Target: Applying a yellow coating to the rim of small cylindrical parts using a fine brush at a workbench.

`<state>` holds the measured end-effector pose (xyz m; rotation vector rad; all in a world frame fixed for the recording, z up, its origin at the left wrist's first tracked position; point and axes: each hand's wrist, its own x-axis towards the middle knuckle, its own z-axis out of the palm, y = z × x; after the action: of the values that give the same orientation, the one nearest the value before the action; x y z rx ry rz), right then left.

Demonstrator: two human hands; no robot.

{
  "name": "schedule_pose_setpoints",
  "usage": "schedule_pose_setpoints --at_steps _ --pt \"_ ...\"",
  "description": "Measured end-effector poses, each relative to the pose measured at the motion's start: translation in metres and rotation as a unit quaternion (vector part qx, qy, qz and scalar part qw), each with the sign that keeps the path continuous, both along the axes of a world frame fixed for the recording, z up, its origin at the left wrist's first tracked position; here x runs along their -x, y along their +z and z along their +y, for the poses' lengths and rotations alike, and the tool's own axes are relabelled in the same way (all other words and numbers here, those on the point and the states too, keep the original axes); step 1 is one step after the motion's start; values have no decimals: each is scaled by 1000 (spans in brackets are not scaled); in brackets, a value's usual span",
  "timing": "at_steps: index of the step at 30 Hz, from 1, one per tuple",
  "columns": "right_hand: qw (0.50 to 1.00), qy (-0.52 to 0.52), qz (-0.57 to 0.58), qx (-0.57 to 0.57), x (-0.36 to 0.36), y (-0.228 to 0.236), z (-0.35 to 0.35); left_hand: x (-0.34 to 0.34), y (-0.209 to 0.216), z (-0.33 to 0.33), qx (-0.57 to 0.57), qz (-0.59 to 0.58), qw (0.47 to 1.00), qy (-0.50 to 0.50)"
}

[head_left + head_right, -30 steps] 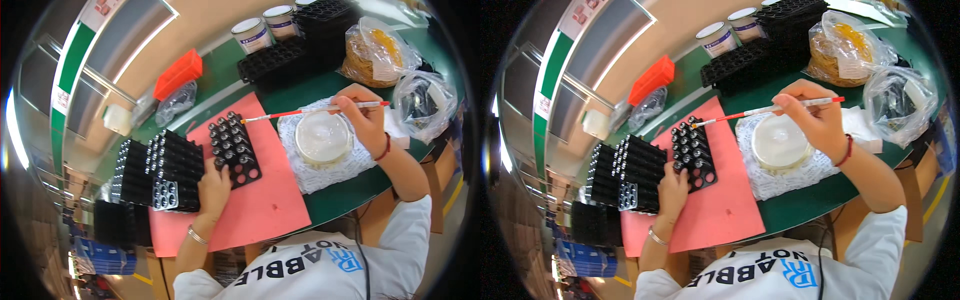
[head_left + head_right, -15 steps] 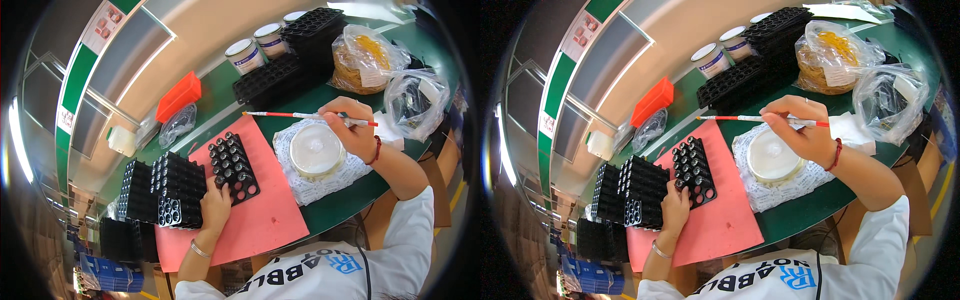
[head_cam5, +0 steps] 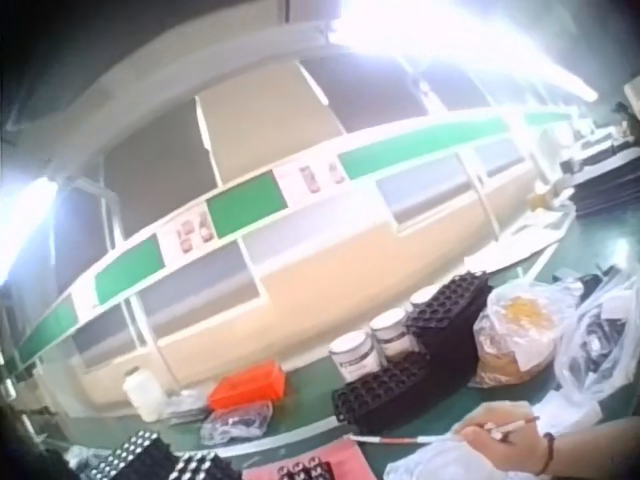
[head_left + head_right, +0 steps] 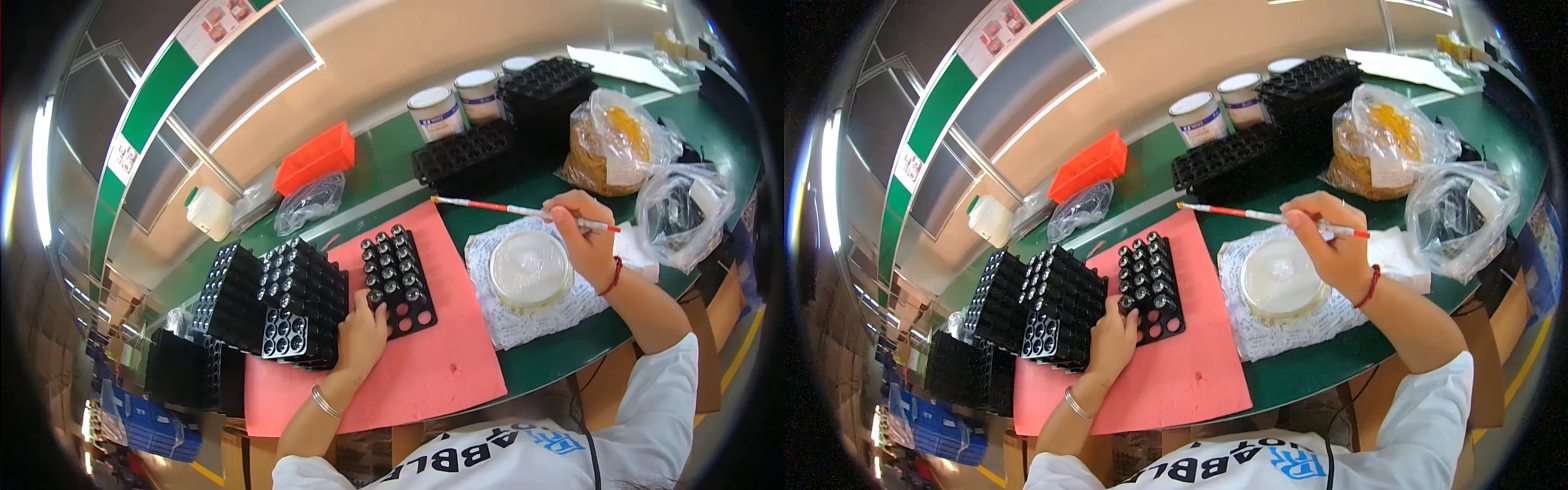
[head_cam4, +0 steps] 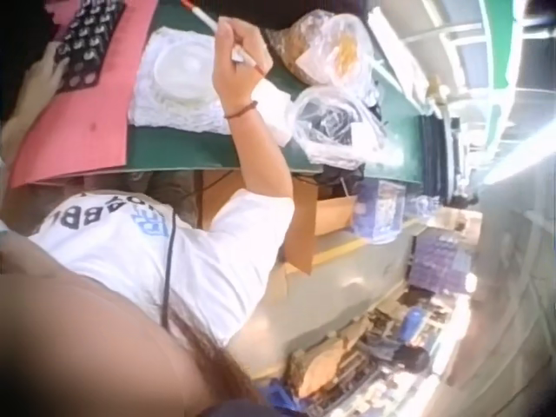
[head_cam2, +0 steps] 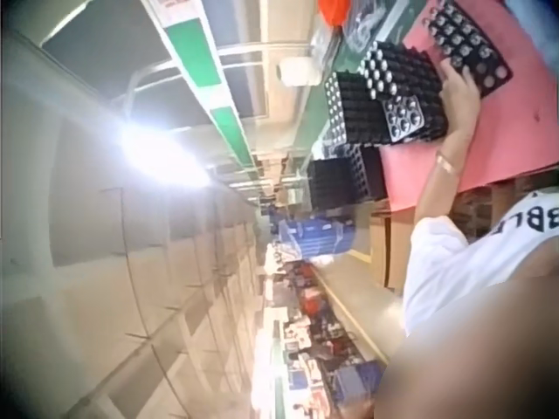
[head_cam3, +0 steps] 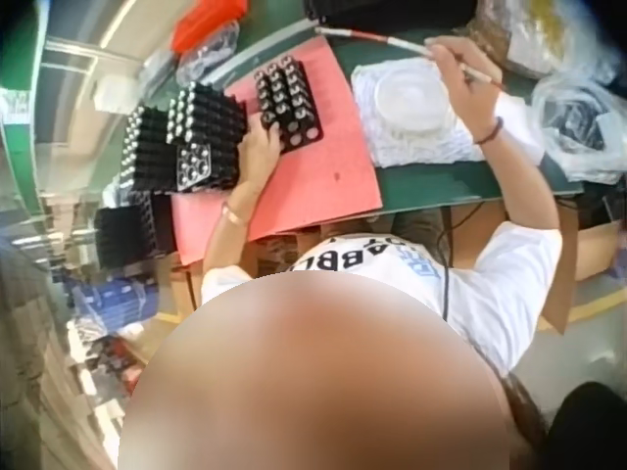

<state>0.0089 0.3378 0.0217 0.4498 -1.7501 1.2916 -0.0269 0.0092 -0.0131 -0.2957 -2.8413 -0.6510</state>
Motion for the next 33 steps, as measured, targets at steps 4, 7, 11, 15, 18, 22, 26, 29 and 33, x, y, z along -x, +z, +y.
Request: schedule_pose_setpoints --at_steps 4,7,11,15,18,22,26,29,33 --pt "999 6 -25 25 -2 -3 -1 -2 -3 -2 21 1 1000 -9" --pt "1000 -3 -8 -4 -9 -2 -2 -9 -1 -4 43 1 999 2" --pt "1000 8 -21 0 -13 -4 -6 -14 2 -7 29 -36 999 7" --pt "1000 9 -22 -13 -13 -5 -8 -15 6 -5 33 -17 999 8" --pt "1000 18 -14 -9 -12 -6 -9 -14 6 -9 10 -6 1000 3" --pt "1000 24 9 -7 -10 -7 -11 -16 7 -15 -2 -2 1000 9" --pt "999 34 5 15 -11 -11 -11 -18 4 -17 4 -5 1000 -7" --pt "998 46 -12 30 -15 -12 -13 -19 1 -15 5 -12 1000 -10" --pt "999 26 8 -20 -15 -7 -9 -18 -1 -12 9 16 1000 -19"
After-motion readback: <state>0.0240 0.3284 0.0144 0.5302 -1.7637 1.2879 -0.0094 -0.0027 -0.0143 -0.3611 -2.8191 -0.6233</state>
